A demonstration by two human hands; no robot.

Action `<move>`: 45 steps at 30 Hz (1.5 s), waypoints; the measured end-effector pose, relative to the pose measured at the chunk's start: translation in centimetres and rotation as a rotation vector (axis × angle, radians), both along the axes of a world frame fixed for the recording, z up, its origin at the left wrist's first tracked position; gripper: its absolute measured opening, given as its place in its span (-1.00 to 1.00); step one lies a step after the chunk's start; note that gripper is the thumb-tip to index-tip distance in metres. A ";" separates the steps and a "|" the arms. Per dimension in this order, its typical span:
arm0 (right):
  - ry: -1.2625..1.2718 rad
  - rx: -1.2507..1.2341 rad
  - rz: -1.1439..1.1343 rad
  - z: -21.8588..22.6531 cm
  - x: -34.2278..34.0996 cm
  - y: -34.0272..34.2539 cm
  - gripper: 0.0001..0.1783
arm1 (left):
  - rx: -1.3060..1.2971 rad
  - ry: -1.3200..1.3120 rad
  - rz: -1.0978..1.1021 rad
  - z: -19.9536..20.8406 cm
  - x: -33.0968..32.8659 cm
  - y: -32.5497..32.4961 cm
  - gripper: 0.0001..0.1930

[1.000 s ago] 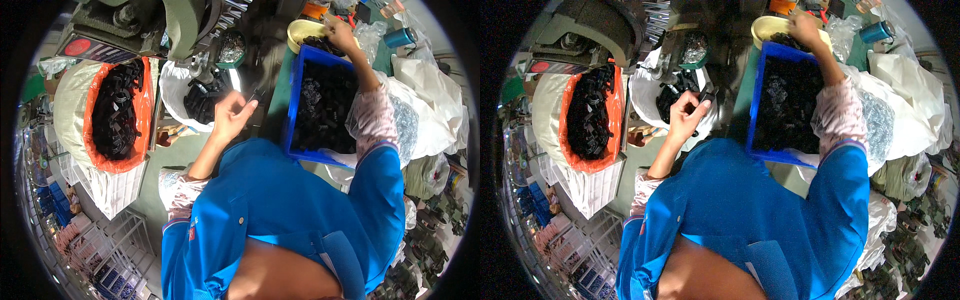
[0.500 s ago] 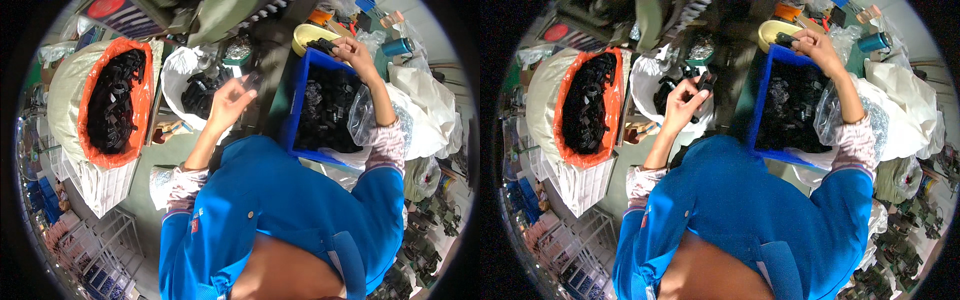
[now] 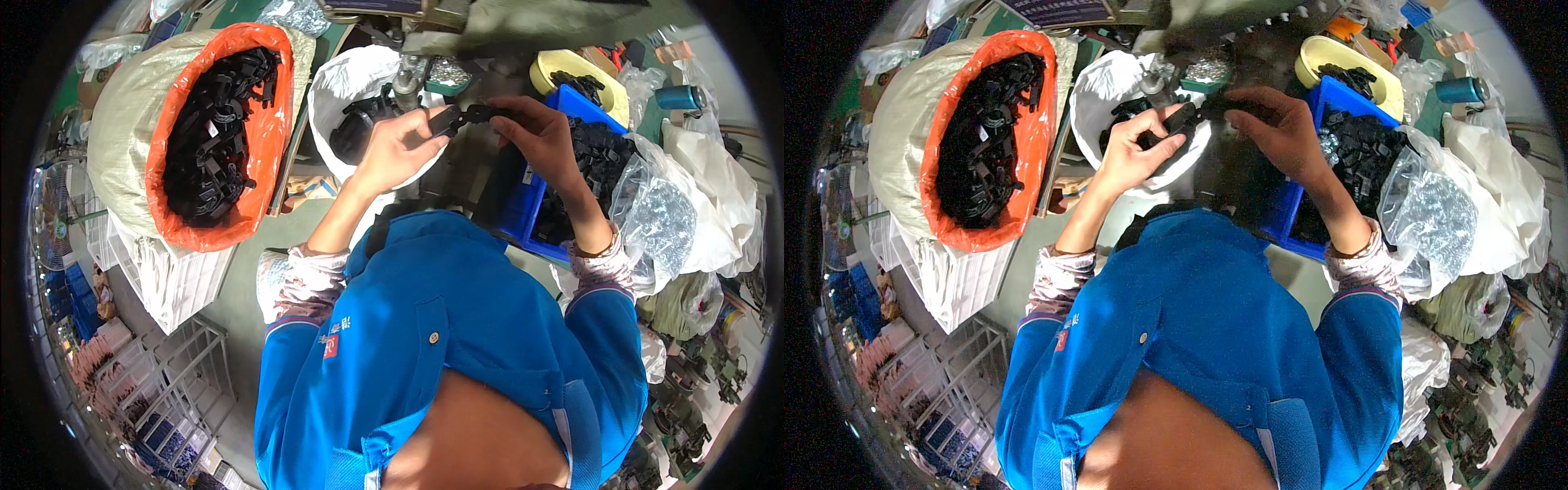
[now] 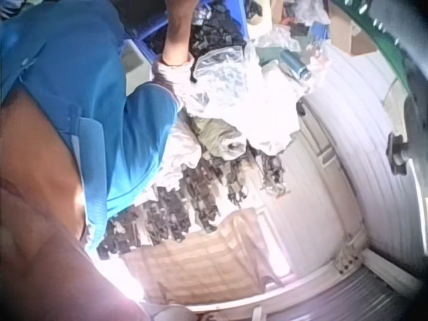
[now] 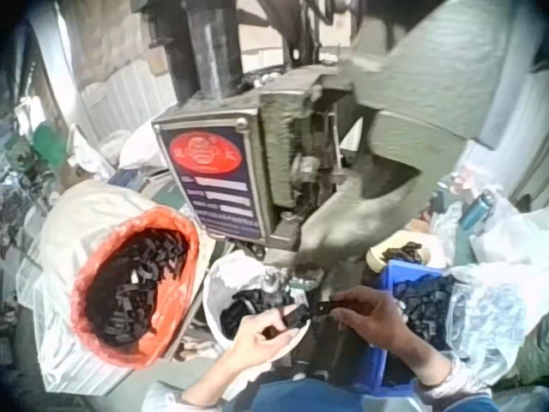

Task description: The person repeatedly picks small black plastic components from a blue bin, joins them with a metal pin, and places the assembled units into a white bag. The process is continuous and repetitive.

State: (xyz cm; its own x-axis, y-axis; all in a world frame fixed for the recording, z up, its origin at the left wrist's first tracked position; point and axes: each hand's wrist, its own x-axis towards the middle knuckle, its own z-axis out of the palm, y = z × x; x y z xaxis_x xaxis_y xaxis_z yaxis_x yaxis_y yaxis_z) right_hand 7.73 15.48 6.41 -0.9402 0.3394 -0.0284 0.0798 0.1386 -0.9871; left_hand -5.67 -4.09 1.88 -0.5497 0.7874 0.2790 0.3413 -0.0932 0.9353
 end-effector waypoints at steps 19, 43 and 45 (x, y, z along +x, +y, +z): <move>0.165 0.455 -0.092 -2.2 -6.6 -5.0 -0.71 | -0.117 0.604 -0.101 2.4 -7.6 -2.4 -0.83; 0.081 0.418 -0.152 -4.8 -9.9 -3.6 -0.74 | -0.369 0.598 -0.278 2.8 -13.6 0.6 -0.62; -0.027 0.312 -0.169 -4.2 -10.0 -3.8 -0.72 | -0.388 0.562 -0.302 2.9 -14.1 0.7 -0.65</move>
State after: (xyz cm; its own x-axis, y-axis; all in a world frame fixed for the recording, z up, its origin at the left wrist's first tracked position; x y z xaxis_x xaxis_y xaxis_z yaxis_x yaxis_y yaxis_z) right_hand -2.30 11.67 2.16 -0.8703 0.4864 0.0770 0.1533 0.4161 -0.8963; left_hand -19.75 -3.43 4.73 -0.1501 0.9806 0.1261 0.7897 0.0422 0.6120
